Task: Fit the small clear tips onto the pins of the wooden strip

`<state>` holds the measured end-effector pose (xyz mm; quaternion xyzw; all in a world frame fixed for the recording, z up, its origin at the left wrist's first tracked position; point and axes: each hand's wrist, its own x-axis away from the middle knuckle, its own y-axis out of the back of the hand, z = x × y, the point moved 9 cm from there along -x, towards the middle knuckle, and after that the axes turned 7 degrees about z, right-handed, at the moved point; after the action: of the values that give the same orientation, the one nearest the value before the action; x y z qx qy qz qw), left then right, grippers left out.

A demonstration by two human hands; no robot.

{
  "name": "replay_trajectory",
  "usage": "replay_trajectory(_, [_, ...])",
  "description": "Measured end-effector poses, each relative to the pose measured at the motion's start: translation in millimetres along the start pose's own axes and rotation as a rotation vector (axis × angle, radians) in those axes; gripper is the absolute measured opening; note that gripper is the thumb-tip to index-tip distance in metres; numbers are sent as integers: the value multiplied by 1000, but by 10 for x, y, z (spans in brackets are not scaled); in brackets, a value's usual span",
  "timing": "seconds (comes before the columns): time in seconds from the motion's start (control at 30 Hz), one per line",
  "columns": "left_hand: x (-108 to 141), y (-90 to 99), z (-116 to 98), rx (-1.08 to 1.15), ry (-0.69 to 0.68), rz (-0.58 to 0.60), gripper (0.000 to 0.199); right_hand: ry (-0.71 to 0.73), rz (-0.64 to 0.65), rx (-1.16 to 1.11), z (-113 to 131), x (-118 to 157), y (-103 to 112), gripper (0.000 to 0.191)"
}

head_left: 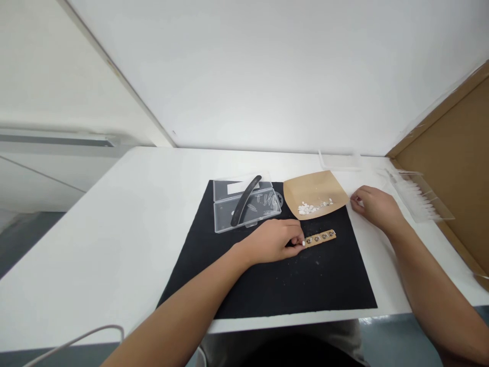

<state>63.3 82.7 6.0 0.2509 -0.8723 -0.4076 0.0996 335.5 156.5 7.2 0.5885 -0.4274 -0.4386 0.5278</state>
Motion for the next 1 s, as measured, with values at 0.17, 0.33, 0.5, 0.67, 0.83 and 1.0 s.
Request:
replay_trajectory(0.17, [-4,-10,3,-8,-6,9,3,-26,28,5,-5,-6,-11,15])
replay_trajectory(0.33, [-5,-12,1,-17,-4,12,3,-22,-6,-51,-17,1,-10,14])
replay_trajectory(0.5, [-1,-5,-5,-12,8,16,2,-2,-32,-59,23,0,-10,16])
replay_trajectory(0.67, [-4,5,-18,-5,11,25,4,21,-45,-74,76,0,4,17])
replay_trajectory(0.83, [-7,5,-16,-17,13,21,3,13,-47,-162,28,6,-6,17])
replay_trajectory(1.0, [-5,1,-16,-23,-3,13,3,11,-40,-296,-61,40,5,19])
